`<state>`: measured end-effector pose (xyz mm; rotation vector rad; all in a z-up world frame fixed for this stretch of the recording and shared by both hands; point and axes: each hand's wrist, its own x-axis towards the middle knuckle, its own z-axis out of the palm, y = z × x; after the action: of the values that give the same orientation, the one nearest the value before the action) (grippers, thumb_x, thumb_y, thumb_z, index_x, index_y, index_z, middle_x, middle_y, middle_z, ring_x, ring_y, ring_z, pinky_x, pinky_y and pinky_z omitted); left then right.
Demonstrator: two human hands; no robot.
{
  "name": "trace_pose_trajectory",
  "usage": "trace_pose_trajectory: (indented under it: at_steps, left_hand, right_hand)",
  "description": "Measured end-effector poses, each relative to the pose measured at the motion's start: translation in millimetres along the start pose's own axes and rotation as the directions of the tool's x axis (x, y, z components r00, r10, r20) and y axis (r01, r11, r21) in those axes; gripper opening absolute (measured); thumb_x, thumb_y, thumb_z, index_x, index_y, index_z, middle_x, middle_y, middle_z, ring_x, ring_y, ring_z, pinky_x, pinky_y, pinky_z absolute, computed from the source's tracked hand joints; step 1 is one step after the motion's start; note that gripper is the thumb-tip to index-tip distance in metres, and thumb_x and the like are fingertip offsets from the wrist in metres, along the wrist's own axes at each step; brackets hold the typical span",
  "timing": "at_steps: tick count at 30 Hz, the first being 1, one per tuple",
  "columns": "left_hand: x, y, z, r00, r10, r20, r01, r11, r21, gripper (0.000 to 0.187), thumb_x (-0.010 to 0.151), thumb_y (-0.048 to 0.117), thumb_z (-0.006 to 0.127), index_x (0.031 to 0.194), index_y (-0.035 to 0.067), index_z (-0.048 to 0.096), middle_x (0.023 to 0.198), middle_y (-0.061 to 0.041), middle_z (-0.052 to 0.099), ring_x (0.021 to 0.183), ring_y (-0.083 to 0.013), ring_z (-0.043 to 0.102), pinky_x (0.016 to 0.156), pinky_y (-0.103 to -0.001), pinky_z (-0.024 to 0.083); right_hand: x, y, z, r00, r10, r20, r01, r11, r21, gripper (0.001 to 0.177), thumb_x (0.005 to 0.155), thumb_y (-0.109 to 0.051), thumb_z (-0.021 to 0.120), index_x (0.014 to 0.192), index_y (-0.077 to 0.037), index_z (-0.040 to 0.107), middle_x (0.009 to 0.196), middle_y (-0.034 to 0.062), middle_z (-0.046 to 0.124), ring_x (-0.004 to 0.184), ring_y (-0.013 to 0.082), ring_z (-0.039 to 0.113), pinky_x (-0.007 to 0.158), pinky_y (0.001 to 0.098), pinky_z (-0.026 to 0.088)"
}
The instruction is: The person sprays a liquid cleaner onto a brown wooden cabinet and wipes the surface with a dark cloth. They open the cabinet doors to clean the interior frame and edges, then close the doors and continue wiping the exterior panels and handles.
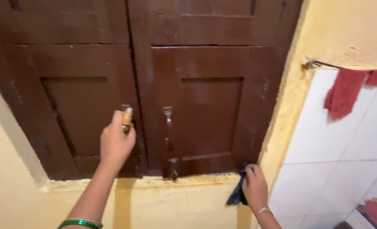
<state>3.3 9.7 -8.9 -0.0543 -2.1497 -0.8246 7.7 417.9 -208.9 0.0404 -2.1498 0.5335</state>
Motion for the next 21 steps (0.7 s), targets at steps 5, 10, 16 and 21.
trace_pose_trajectory:
  at_steps: [5, 10, 16, 21]
  left_hand:
    - [-4, 5, 2, 0.998, 0.022, -0.066, -0.021, 0.999, 0.028, 0.027, 0.092, 0.017, 0.067, 0.113, 0.011, 0.051, 0.089, -0.023, 0.071, 0.086, -0.0484, 0.068, 0.071, -0.057, 0.053]
    - [-6, 8, 2, 0.998, -0.008, -0.062, 0.015, 0.994, 0.112, 0.029, 0.092, 0.018, 0.068, 0.115, 0.011, 0.051, 0.09, -0.024, 0.071, 0.086, -0.0497, 0.067, 0.073, -0.058, 0.052]
    - [-5, 12, 1, 0.996, -0.082, -0.042, 0.088, 0.984, 0.155, 0.029, 0.093, 0.018, 0.066, 0.116, 0.012, 0.05, 0.09, -0.024, 0.071, 0.087, -0.0497, 0.067, 0.075, -0.058, 0.052]
    - [-7, 13, 3, 0.995, -0.082, -0.053, 0.089, 0.985, 0.148, 0.031, 0.091, 0.015, 0.066, 0.116, 0.011, 0.048, 0.09, -0.024, 0.07, 0.088, -0.0496, 0.067, 0.074, -0.058, 0.051]
  right_hand:
    - [61, -13, -47, 0.989, -0.146, -0.011, 0.145, 0.988, -0.043, 0.029, 0.072, 0.008, 0.064, 0.097, -0.006, 0.068, 0.109, 0.0098, 0.064, 0.101, 0.0335, 0.064, 0.086, 0.0433, 0.053]
    - [112, -31, -89, 0.961, -0.252, 0.111, 0.267, 0.951, -0.156, 0.019, 0.083, 0.003, 0.061, 0.098, -0.006, 0.066, 0.104, 0.0098, 0.063, 0.096, 0.0309, 0.065, 0.077, 0.044, 0.055]
    - [240, -55, -164, 0.716, -0.64, -0.277, 0.554, 0.763, -0.332, 0.025, 0.087, 0.003, 0.056, 0.109, -0.002, 0.064, 0.119, 0.0118, 0.066, 0.097, 0.0314, 0.065, 0.078, 0.0427, 0.055]
    - [326, -84, -195, 0.58, -0.754, -0.308, 0.605, 0.652, -0.457, 0.016, 0.092, 0.001, 0.062, 0.107, -0.003, 0.065, 0.116, 0.0102, 0.066, 0.104, 0.0301, 0.065, 0.086, 0.038, 0.056]
